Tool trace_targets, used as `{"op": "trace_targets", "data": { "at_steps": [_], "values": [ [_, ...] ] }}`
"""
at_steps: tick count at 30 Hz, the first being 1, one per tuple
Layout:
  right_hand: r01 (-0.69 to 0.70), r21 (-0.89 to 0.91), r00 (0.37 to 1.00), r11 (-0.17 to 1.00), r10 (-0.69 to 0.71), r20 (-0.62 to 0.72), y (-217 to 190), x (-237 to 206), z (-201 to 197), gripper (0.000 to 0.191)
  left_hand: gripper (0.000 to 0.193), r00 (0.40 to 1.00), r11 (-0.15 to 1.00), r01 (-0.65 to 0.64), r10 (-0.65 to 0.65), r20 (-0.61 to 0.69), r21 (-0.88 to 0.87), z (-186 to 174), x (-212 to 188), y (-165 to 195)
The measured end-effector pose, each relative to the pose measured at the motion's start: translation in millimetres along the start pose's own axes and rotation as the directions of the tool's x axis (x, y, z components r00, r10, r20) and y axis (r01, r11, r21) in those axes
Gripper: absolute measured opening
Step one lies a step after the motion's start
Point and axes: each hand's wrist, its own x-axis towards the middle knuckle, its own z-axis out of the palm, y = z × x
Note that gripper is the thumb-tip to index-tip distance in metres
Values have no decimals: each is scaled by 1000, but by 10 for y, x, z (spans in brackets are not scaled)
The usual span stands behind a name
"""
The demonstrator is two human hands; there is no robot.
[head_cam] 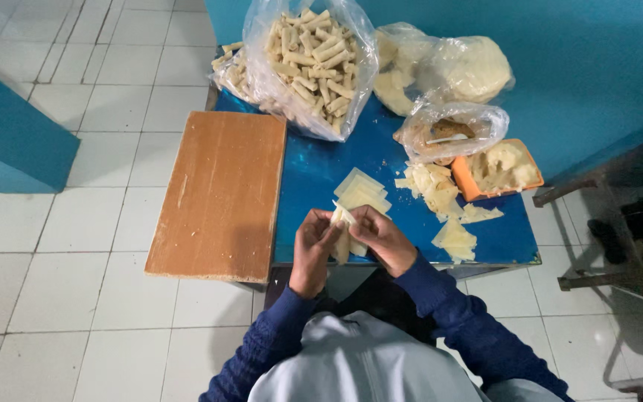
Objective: The person sits at a blue table and assembles filled wrappers. They spoon brown filling from a plastic bag onto thin translucent wrapper sheets, fold the sheets over the filling, and set the folded pieces on the table, repeating the cycle.
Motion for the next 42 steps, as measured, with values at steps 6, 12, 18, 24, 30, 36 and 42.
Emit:
{"op": "trace_targets", "data": {
  "at_steps": [6, 12, 18, 24, 30, 36, 42],
  "values": [
    [81, -306, 993, 949, -105, -61, 15, -134, -158, 17, 15, 998, 997, 45, -42, 41, -70, -37, -70, 59],
    [22, 61, 989, 998, -13, -147, -163, -7, -669, 16, 12, 996, 980, 85, -82, 29, -180, -78, -178, 258],
    [311, -732, 815, 606, -567, -123, -412, 29, -577, 13, 10, 999, 974, 36, -40, -12, -223, -172, -236, 304],
    [338, -929, 754, 148, -634, 174, -279, -255, -2, 15, 11, 998, 962, -39, 25, -56, -271, -283, -263, 271],
    [339, -940, 744, 32, -620, 247, -220, -402, 121, 19, 13, 998, 966, -32, 15, -67, -258, -305, -300, 294],
    [332, -937, 757, 106, -623, 197, -172, -402, 97, 20, 13, 998, 966, -50, 37, -56, -254, -250, -279, 300],
    [297, -876, 850, 380, -523, 61, -211, -401, -7, 20, 11, 998, 968, -44, 34, -45, -249, -195, -272, 299]
  ]
}}
